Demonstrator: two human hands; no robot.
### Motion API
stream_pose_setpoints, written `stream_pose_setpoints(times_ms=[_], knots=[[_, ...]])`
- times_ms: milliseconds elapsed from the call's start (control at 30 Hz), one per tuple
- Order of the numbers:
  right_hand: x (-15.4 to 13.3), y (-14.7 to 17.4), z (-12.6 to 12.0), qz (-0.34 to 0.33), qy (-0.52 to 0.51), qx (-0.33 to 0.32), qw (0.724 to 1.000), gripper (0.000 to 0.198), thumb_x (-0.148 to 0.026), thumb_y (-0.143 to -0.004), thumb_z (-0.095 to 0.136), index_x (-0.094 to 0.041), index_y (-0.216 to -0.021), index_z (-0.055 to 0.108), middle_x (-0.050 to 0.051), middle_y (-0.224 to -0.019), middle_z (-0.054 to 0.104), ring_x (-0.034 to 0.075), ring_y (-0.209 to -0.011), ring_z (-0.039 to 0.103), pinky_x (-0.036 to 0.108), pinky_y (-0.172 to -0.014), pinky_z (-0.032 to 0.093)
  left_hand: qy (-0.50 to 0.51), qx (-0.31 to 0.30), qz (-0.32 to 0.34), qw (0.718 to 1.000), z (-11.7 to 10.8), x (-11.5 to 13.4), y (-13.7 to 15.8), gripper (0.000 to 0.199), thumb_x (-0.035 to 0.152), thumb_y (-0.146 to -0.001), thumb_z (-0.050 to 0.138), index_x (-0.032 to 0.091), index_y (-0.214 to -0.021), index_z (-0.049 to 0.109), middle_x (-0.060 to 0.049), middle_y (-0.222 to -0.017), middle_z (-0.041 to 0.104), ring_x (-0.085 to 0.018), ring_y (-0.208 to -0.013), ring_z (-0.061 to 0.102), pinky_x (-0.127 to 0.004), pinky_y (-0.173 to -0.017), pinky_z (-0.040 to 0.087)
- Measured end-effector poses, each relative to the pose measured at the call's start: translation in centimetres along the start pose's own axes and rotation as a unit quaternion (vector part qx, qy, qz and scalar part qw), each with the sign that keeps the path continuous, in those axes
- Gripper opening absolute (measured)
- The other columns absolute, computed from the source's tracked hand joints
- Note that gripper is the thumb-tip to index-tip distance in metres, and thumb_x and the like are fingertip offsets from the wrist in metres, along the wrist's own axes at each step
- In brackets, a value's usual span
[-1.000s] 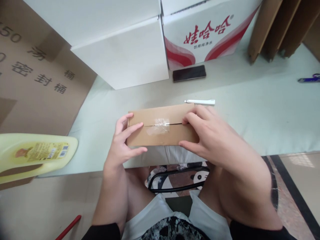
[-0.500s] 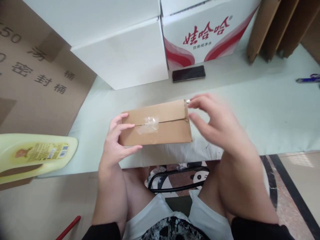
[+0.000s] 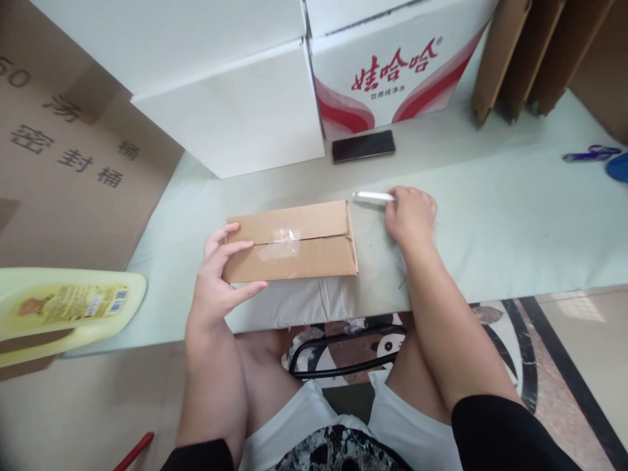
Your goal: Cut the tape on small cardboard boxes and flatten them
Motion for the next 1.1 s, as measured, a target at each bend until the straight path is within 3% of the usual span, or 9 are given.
stream_pose_setpoints(times_ms=[100, 200, 300, 367, 567, 700, 867, 967, 1100], knots=[[-1.1, 0.1, -1.4, 0.046, -0.173, 0.033, 0.983, 0.023, -0.038, -0.092, 0.045, -0.023, -0.089, 0.063, 0.006, -0.078, 0.063, 0.022, -0.074, 0.06, 0.042, -0.078, 0.051, 0.006, 0.005, 0.008, 1.0, 0.1, -0.1, 0.0, 0.061, 0.063, -0.075, 0.082, 0.029, -0.123, 0.066, -0.012, -0.148, 0.05, -0.035, -0.141, 0.05, -0.06, -0.118, 0.043], [-2.4, 0.4, -0.5, 0.104, -0.395, -0.012, 0.913, 0.032, -0.051, -0.094, 0.045, -0.024, -0.086, 0.06, -0.001, -0.065, 0.048, 0.014, -0.052, 0.045, 0.031, -0.052, 0.04, 0.01, 0.003, 0.009, 1.0, 0.1, -0.3, 0.0, 0.061, 0.065, -0.077, 0.08, 0.029, -0.124, 0.065, -0.012, -0.148, 0.049, -0.035, -0.142, 0.049, -0.061, -0.119, 0.041], [-4.2, 0.9, -0.3, 0.093, -0.485, -0.049, 0.868, 0.038, -0.061, -0.086, 0.06, -0.023, -0.083, 0.06, -0.005, -0.061, 0.041, 0.011, -0.048, 0.036, 0.028, -0.046, 0.03, 0.004, 0.001, 0.003, 1.0, 0.3, -0.4, 0.0, 0.063, 0.065, -0.075, 0.082, 0.029, -0.123, 0.065, -0.012, -0.148, 0.049, -0.037, -0.142, 0.048, -0.062, -0.12, 0.039], [-5.1, 1.2, -0.8, 0.066, -0.484, -0.055, 0.871, 0.043, -0.066, -0.083, 0.065, -0.024, -0.082, 0.061, -0.006, -0.059, 0.039, 0.01, -0.047, 0.033, 0.028, -0.046, 0.027, 0.002, 0.001, 0.003, 1.0, 0.4, -0.3, -0.1, 0.063, 0.065, -0.074, 0.082, 0.029, -0.123, 0.065, -0.012, -0.147, 0.048, -0.037, -0.143, 0.048, -0.062, -0.12, 0.039], [-6.0, 2.0, -3.6, 0.029, -0.395, -0.036, 0.917, 0.039, -0.065, -0.088, 0.062, -0.026, -0.086, 0.063, -0.006, -0.056, 0.038, 0.012, -0.048, 0.033, 0.029, -0.048, 0.026, 0.005, -0.003, 0.014, 1.0, 0.8, 0.1, 0.0, 0.064, 0.064, -0.075, 0.082, 0.03, -0.126, 0.063, -0.012, -0.148, 0.047, -0.036, -0.143, 0.047, -0.062, -0.12, 0.04], [-8.0, 3.2, -7.5, -0.026, -0.384, -0.021, 0.923, 0.022, -0.048, -0.091, 0.066, -0.028, -0.099, 0.062, -0.004, -0.062, 0.053, 0.014, -0.051, 0.045, 0.03, -0.05, 0.035, 0.007, -0.004, 0.009, 1.0, 0.9, 0.3, 0.0, 0.062, 0.064, -0.077, 0.08, 0.031, -0.126, 0.063, -0.012, -0.149, 0.046, -0.036, -0.143, 0.048, -0.061, -0.119, 0.042], [-11.4, 5.6, -11.7, -0.104, -0.333, -0.072, 0.934, 0.007, -0.037, -0.088, 0.073, -0.032, -0.092, 0.073, -0.001, -0.077, 0.07, 0.017, -0.061, 0.062, 0.033, -0.054, 0.047, 0.008, -0.004, 0.008, 1.0, 1.2, 0.8, -0.1, 0.061, 0.067, -0.079, 0.077, 0.031, -0.126, 0.062, -0.011, -0.148, 0.047, -0.035, -0.143, 0.047, -0.06, -0.118, 0.042], [-12.2, 6.2, -12.4, -0.126, -0.298, -0.075, 0.943, 0.006, -0.038, -0.086, 0.075, -0.032, -0.083, 0.075, -0.001, -0.074, 0.071, 0.018, -0.06, 0.062, 0.034, -0.052, 0.045, 0.006, -0.008, 0.006, 1.0, 1.4, 1.0, -0.1, 0.061, 0.067, -0.079, 0.077, 0.031, -0.126, 0.061, -0.011, -0.148, 0.047, -0.035, -0.143, 0.047, -0.061, -0.119, 0.041], [-12.5, 6.0, -11.3, -0.143, -0.287, -0.1, 0.942, 0.004, -0.033, -0.085, 0.074, -0.03, -0.082, 0.076, -0.003, -0.062, 0.065, 0.015, -0.053, 0.057, 0.031, -0.05, 0.044, 0.01, -0.011, 0.005, 1.0, 1.5, 1.1, -0.1, 0.061, 0.065, -0.079, 0.079, 0.032, -0.126, 0.061, -0.011, -0.148, 0.046, -0.035, -0.144, 0.046, -0.06, -0.12, 0.04]])
Point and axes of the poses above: each hand's wrist, its own y-axis away from the middle knuckle, its own z-axis out of the palm, x = y × z, the point moved 8 cm from there along -y, towards the middle knuckle
